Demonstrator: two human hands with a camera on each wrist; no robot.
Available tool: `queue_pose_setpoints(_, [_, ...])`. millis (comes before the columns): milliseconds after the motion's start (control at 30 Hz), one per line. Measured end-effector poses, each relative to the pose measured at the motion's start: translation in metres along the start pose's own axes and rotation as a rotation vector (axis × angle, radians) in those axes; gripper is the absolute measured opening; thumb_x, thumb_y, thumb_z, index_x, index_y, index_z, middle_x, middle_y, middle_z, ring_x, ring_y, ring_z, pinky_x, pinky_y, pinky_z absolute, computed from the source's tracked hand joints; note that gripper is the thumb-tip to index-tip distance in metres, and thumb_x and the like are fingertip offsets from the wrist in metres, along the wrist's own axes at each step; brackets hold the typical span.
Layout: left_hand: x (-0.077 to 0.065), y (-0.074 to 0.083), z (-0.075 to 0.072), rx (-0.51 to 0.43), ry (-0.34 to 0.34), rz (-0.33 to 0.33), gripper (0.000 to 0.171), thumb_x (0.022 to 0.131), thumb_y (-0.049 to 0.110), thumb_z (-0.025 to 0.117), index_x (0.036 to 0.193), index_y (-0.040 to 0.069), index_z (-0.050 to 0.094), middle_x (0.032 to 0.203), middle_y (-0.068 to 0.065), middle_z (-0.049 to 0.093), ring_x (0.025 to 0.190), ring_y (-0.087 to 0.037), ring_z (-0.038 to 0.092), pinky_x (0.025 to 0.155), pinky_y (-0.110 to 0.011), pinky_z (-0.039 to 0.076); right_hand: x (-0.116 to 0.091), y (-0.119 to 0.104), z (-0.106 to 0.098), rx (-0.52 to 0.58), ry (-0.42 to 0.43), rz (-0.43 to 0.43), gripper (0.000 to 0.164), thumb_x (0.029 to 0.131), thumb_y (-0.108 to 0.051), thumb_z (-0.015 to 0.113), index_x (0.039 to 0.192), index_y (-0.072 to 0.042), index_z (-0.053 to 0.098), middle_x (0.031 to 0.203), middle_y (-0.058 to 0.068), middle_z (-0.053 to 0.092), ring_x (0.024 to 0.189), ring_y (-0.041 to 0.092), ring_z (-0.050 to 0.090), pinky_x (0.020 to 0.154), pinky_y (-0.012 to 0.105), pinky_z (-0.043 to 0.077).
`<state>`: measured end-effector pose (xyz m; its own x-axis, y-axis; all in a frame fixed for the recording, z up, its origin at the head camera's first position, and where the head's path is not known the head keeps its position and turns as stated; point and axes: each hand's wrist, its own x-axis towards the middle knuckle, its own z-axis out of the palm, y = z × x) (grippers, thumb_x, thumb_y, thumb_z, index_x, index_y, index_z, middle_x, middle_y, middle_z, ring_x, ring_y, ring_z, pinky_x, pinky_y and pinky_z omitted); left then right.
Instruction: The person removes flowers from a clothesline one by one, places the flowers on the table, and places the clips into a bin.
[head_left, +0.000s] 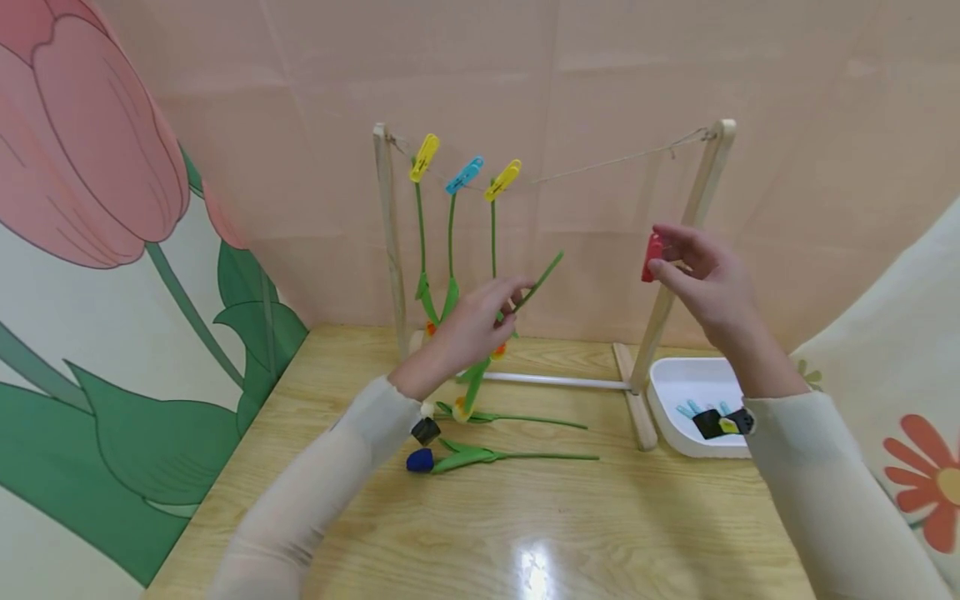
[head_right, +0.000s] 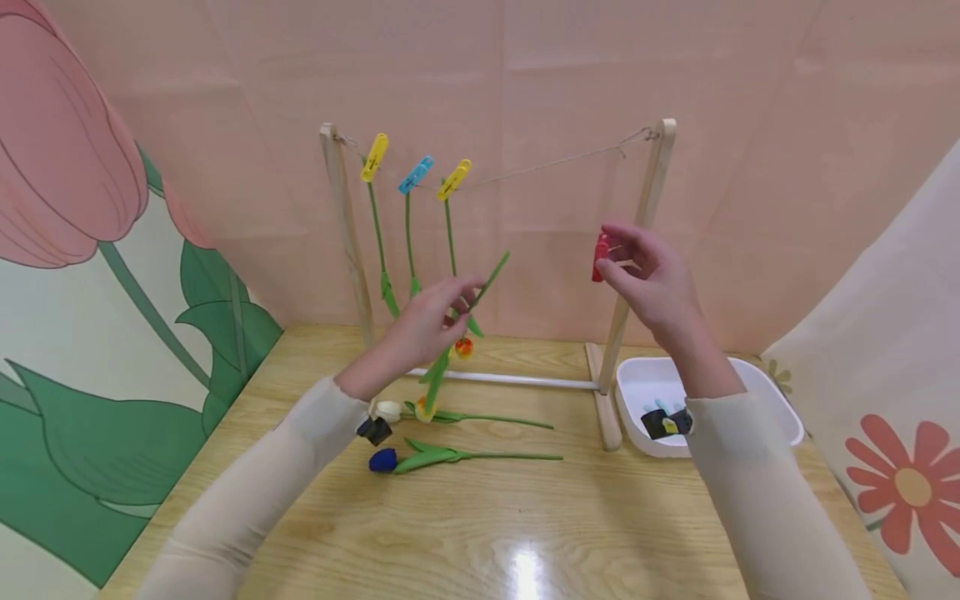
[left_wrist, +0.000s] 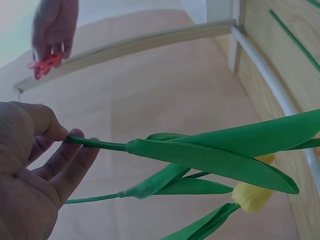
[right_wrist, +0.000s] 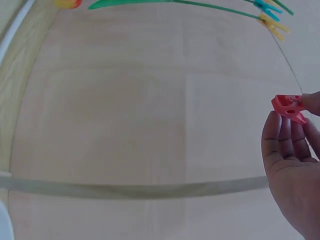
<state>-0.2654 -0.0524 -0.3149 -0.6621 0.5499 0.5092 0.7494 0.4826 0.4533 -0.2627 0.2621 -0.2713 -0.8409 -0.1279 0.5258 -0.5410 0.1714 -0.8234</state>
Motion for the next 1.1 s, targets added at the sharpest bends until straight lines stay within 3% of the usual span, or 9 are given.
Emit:
queue_pose_setpoints(167, [-0.004,0.001,0.002,0.024,-0.053,-0.021,0.052,0.096,-0.005,0.055,0.144,0.013,0.05,0.111,-0.003,0.063,0.089,-0.011,0.063,0.066,-0.018,0.053,-0.011,0.008,-0.009,-0.075,0.002,0.028,0.044,0.094,0.007,0.064,0.136,-0.006,0.062,0.105,-0.003,0.064,0.096,0.008,0.06,0.085,0.01,0.052])
queue_pose_setpoints(367, [-0.013,0.003,0.007,0.09,-0.124,-0.041,0.059,0.097,-0.003,0.053,0.15,0.022,0.045,0.12,-0.001,0.065,0.073,-0.011,0.056,0.049,-0.018,0.043,-0.025,0.022,-0.021,-0.008,-0.01,0.038,0.042,0.093,0.009,0.064,0.133,-0.005,0.063,0.105,-0.002,0.065,0.096,0.009,0.061,0.083,0.011,0.053])
queue_pose_setpoints(567, [-0.018,0.002,0.012,0.186,-0.122,0.068,0.059,0.095,-0.004,0.055,0.149,0.019,0.047,0.128,-0.005,0.064,0.076,-0.01,0.057,0.048,-0.016,0.042,-0.039,0.034,-0.032,-0.062,-0.016,0.075,0.042,0.095,0.009,0.061,0.136,0.006,0.055,0.108,0.0,0.064,0.095,0.009,0.058,0.081,0.012,0.054])
queue_pose_setpoints(800, [-0.022,0.0,0.021,0.21,-0.116,0.184,0.06,0.091,-0.01,0.059,0.146,0.011,0.047,0.128,-0.009,0.064,0.071,-0.012,0.054,0.052,-0.015,0.043,-0.05,0.045,-0.04,-0.127,0.001,0.144,0.043,0.096,0.004,0.063,0.138,-0.001,0.057,0.109,-0.004,0.065,0.097,0.007,0.059,0.081,0.011,0.054])
queue_pose_setpoints(967, [-0.027,0.001,0.028,0.264,-0.16,0.189,0.062,0.093,-0.009,0.059,0.148,0.014,0.046,0.138,-0.004,0.06,0.072,-0.012,0.053,0.05,-0.016,0.04,-0.059,0.05,-0.045,-0.2,-0.001,0.196,0.043,0.098,-0.004,0.064,0.14,-0.006,0.056,0.11,-0.009,0.063,0.1,0.006,0.058,0.082,0.01,0.052])
queue_pose_setpoints(1100, [-0.031,0.001,0.035,0.308,-0.202,0.168,0.064,0.092,-0.009,0.059,0.149,0.018,0.047,0.136,0.0,0.061,0.089,-0.014,0.062,0.053,-0.014,0.041,-0.066,0.056,-0.05,-0.216,0.002,0.221,0.045,0.099,-0.009,0.065,0.142,-0.009,0.055,0.111,-0.01,0.062,0.101,0.005,0.057,0.081,0.009,0.052])
